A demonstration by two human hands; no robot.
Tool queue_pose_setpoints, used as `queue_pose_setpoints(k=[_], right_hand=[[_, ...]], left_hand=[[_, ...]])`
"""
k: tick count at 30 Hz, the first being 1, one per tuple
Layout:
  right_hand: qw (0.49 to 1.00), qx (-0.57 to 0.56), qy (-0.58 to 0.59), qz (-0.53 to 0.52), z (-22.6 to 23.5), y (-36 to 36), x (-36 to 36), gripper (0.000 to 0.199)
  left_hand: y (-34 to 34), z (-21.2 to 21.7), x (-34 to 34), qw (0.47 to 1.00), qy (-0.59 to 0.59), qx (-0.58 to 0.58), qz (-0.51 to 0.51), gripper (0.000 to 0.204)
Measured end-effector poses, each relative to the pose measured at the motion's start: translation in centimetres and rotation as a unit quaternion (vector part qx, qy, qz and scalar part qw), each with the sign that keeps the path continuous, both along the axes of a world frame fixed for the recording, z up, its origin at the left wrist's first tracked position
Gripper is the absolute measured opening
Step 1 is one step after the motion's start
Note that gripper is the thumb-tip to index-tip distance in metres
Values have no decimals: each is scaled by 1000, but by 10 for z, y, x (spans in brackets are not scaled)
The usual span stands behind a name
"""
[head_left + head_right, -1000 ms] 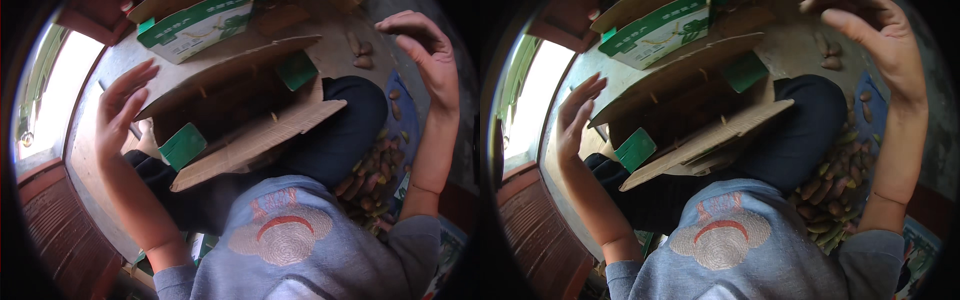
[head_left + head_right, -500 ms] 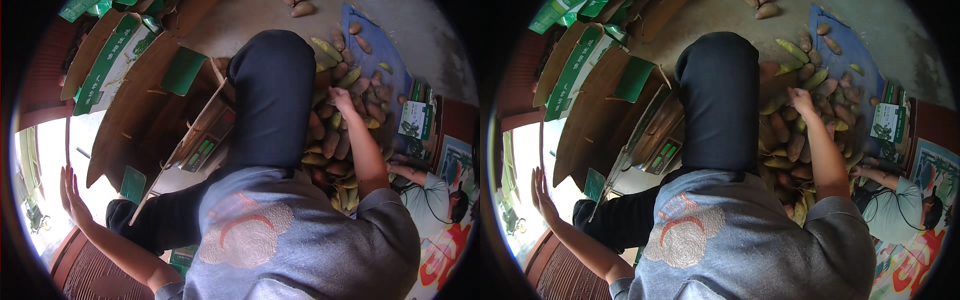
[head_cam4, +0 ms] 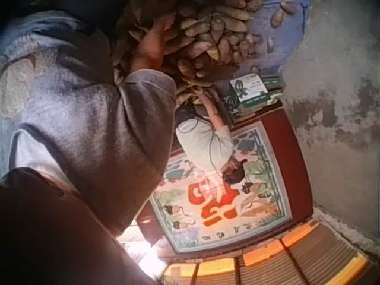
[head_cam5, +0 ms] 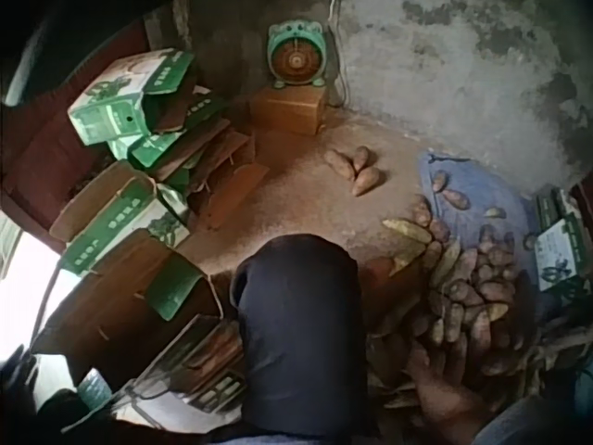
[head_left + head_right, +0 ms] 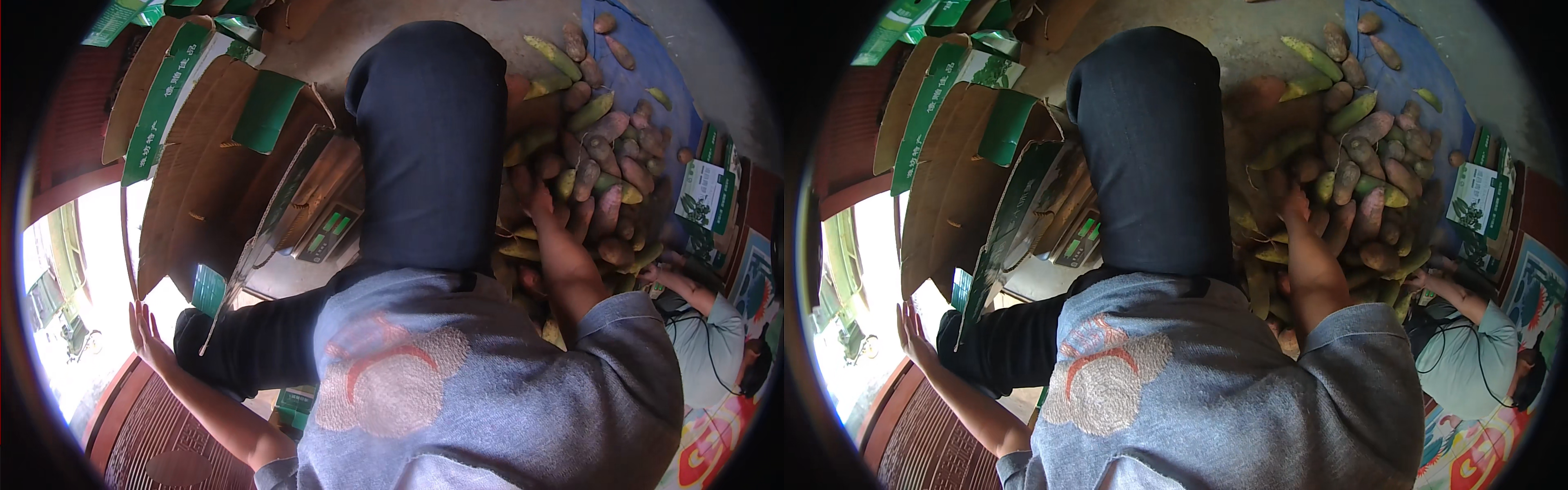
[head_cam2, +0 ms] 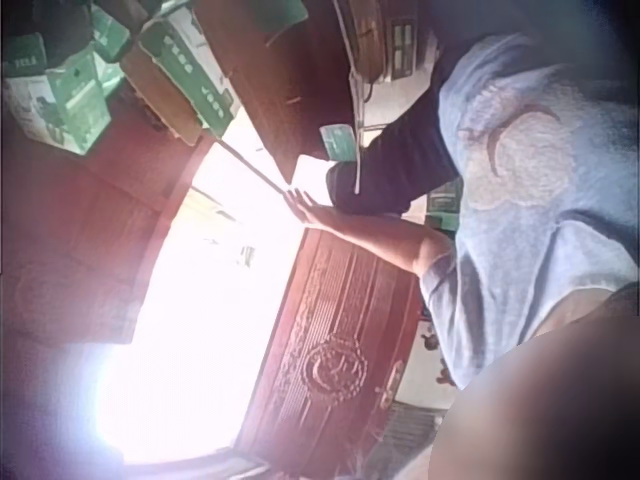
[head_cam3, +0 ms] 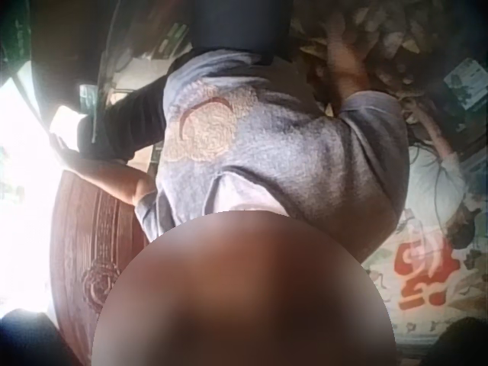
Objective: The recorder is sorting sweet potatoes from a pile on the floor and placing them into cardboard boxes on a scale.
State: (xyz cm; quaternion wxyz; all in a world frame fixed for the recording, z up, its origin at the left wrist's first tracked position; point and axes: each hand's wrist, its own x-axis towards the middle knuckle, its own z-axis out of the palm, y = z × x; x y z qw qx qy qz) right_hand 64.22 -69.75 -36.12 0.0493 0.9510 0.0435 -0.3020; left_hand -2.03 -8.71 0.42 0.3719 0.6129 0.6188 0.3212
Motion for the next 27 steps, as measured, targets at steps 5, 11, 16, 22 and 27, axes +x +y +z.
queue_pose_setpoints(k=[5, 11, 16, 22, 27], right_hand=[[996, -82, -40, 25, 48, 53, -55, 89], [999, 1, 39, 32, -8, 40, -69, 83], [994, 41, 90, 36, -21, 52, -64, 75], [982, 187, 28, -24, -8, 35, -21, 87], [807, 440, 181, -351, 112, 82, 57, 63]], left_hand=[[-1, 9, -22, 999, -12, -12, 37, 44], [7, -8, -33, 999, -30, -21, 26, 42], [3, 9, -36, 1000, 25, 5, 7, 41], [27, 15, -13, 997, -67, 29, 19, 44], [44, 34, 6, 995, -65, 48, -60, 55]])
